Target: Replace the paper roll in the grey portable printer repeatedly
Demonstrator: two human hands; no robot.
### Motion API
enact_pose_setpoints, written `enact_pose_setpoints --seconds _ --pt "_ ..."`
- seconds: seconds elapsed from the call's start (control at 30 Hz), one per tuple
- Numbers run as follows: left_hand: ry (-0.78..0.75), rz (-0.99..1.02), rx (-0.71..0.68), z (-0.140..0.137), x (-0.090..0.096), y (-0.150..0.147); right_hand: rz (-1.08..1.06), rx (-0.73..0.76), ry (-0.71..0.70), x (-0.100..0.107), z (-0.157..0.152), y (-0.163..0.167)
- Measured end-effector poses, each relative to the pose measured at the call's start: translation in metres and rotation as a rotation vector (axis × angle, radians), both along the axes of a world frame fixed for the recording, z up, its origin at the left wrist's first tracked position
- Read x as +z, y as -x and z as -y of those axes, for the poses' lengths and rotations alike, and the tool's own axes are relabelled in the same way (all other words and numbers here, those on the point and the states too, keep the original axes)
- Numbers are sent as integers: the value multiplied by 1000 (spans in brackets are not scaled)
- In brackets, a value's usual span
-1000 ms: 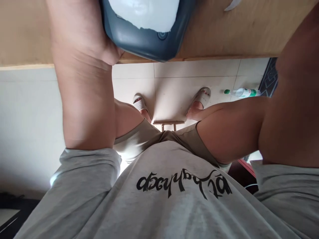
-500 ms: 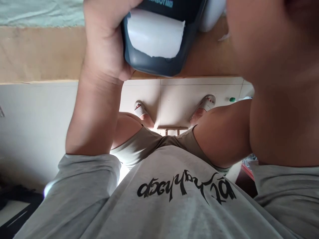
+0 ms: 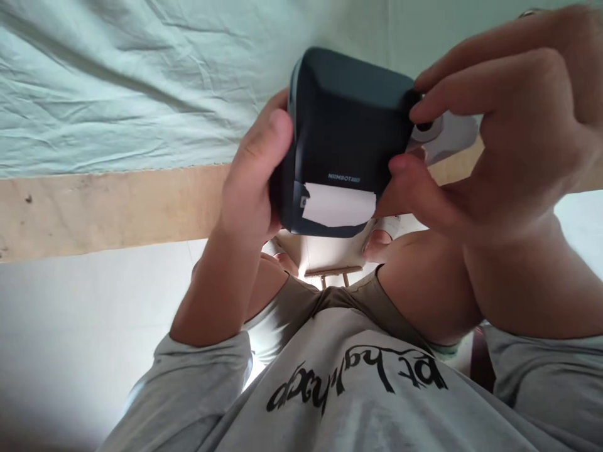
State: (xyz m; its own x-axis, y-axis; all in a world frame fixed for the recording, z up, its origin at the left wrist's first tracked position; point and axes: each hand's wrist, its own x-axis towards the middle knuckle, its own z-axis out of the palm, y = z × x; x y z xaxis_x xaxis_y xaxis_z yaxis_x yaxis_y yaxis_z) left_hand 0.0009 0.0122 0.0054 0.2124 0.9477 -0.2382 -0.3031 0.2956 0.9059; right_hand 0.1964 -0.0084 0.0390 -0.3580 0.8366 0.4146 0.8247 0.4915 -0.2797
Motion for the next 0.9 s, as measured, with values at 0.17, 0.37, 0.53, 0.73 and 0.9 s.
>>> enact_pose_setpoints --seconds 0.17,0.37,0.53,0.73,0.9 --pt "-138 210 -9 7 -7 3 57 94 -95 -7 -5 3" --pt "-198 303 80 5 -21 -4 58 131 3 -1 -2 9" --pt "-222 282 74 5 -22 -5 75 114 25 6 3 8" --pt "-172 233 13 7 -10 -1 124 92 -12 6 3 3" --pt "-130 296 -95 7 -5 -2 39 28 -256 5 5 3"
